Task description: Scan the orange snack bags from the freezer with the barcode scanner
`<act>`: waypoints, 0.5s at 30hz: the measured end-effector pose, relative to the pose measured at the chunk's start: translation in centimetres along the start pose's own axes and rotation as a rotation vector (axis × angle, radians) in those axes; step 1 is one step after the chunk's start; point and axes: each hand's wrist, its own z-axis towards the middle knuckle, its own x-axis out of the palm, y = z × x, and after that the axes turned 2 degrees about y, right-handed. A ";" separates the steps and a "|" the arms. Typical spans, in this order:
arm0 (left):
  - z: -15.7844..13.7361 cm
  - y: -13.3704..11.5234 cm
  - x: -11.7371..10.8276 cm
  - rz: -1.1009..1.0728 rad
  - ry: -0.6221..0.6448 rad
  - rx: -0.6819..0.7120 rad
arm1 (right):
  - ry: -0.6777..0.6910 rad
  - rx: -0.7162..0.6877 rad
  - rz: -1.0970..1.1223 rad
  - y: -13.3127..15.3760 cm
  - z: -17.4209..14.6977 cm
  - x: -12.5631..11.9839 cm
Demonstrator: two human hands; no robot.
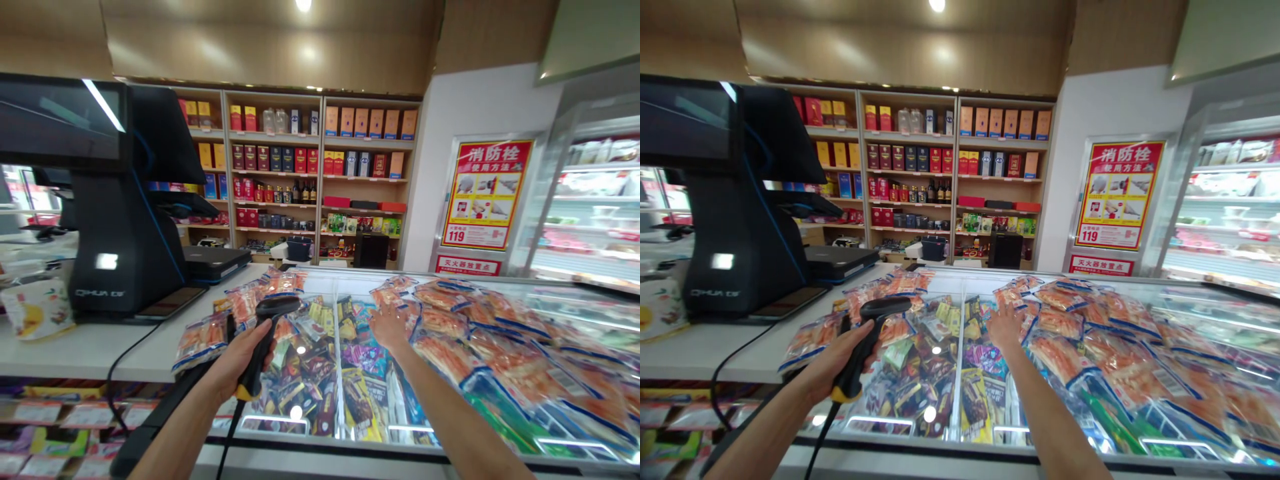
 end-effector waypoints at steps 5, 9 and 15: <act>-0.3 0.1 -1.4 0.026 -0.016 0.003 | -0.036 0.081 -0.024 -1.5 0.8 -0.1; -0.3 0.2 -2.6 0.035 -0.058 0.007 | -0.170 0.037 0.039 1.1 0.4 -1.0; -1.2 -0.1 -3.6 0.028 -0.118 0.009 | 0.022 -0.126 0.376 11.0 -0.7 -1.8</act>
